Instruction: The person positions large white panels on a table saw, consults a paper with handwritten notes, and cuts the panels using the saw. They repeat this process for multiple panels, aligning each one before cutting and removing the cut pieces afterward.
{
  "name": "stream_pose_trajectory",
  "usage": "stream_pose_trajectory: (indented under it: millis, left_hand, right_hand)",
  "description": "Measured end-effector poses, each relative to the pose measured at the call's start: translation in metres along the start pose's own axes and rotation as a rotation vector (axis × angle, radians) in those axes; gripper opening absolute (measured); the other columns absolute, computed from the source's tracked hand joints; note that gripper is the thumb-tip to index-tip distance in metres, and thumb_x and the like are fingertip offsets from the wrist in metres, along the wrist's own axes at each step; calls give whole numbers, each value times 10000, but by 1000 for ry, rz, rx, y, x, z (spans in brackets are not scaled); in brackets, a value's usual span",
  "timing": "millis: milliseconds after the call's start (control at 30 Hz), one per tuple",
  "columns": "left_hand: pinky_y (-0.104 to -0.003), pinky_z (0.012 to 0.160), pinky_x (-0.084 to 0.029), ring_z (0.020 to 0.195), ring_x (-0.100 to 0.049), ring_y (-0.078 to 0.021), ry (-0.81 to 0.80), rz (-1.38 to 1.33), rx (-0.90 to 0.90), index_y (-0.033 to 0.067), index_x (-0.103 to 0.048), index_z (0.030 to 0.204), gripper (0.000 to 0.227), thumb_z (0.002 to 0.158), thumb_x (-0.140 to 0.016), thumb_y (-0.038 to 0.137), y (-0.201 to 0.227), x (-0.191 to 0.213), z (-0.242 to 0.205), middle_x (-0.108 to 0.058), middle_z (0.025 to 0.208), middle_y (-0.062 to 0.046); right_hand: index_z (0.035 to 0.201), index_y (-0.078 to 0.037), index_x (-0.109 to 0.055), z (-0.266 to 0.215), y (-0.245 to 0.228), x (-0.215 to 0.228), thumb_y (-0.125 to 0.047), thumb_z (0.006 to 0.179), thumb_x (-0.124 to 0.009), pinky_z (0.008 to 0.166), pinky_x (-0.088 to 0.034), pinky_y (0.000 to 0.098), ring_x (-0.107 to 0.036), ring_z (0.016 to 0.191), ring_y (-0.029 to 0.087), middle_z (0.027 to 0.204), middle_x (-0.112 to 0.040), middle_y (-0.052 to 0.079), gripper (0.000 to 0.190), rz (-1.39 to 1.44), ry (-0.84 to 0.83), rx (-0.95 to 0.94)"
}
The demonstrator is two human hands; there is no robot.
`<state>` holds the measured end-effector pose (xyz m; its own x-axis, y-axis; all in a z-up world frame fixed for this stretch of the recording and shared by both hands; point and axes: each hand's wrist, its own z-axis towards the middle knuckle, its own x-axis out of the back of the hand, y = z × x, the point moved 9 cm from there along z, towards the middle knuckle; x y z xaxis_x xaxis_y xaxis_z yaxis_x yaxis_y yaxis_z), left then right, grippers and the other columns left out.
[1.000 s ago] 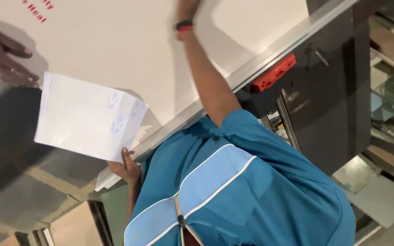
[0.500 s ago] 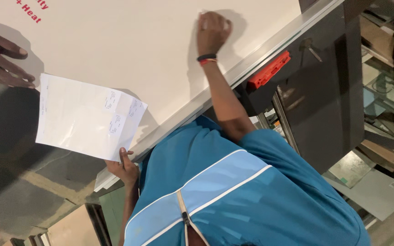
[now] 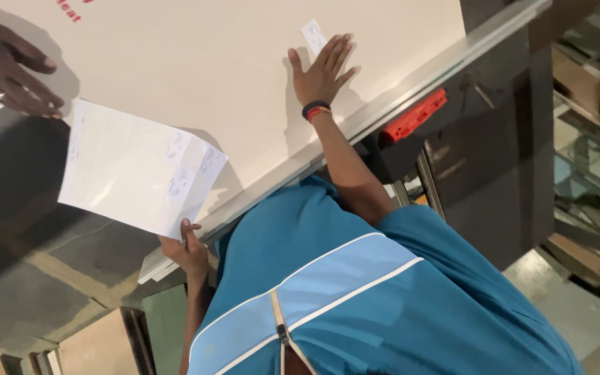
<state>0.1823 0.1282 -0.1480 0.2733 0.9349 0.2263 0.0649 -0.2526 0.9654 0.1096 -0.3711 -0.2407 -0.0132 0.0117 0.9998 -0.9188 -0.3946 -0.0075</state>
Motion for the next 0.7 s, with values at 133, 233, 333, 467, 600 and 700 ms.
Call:
stream_pose_trajectory:
  millis: [133, 233, 333, 467, 600, 700]
  left_hand:
    - [-303, 639, -590, 831, -681, -208, 24, 81, -17, -153, -536, 1300, 293, 1069, -591, 20, 4, 3, 2, -633, 1112, -213]
    - [-304, 631, -587, 827, -685, -210, 10, 86, -29, -154, -546, 1297, 283, 1065, -579, 5, 4, -1, -5, -633, 1126, -219]
    - [-311, 645, -568, 789, -697, -198, 5, 101, -35, -148, -549, 1299, 277, 1065, -580, -4, 1, -2, 0, -672, 1098, -208]
    - [-325, 668, -585, 813, -707, -212, 30, 26, -35, -144, -554, 1274, 244, 1071, -602, -17, -6, 3, -9, -674, 1113, -217]
    - [-318, 661, -594, 826, -696, -210, 37, 52, -100, -156, -544, 1301, 269, 1071, -584, -22, 0, 0, -9, -647, 1143, -223]
    - [-322, 654, -585, 809, -703, -217, 46, 118, -141, -160, -565, 1285, 255, 1065, -589, -33, 6, 0, -11, -638, 1139, -237]
  right_hand:
    - [1648, -13, 28, 26, -56, 16, -899, 963, -389, 1280, 17, 631, 40, 1612, 302, 1731, 10, 165, 1195, 53, 90, 172]
    - [1669, -36, -5, 16, -61, -1, -902, 974, -369, 1334, 10, 606, 26, 1646, 297, 1771, -9, 145, 1169, -75, -288, 181]
    - [1659, -41, 0, -9, -33, 17, -861, 980, -367, 1284, 18, 637, 29, 1629, 295, 1762, 4, 146, 1126, -35, -338, 207]
    - [1629, 1, 12, -16, -7, 18, -831, 972, -411, 1230, 40, 660, 43, 1596, 310, 1731, 31, 192, 1141, 30, -351, 138]
    - [1648, -27, -21, 18, -47, 10, -870, 929, -481, 1304, 4, 611, 4, 1633, 296, 1748, -10, 154, 1200, 88, -231, 247]
    - [1641, 13, -31, 11, -54, 24, -871, 944, -506, 1300, -24, 586, -12, 1617, 333, 1732, -13, 199, 1222, 212, -44, 356]
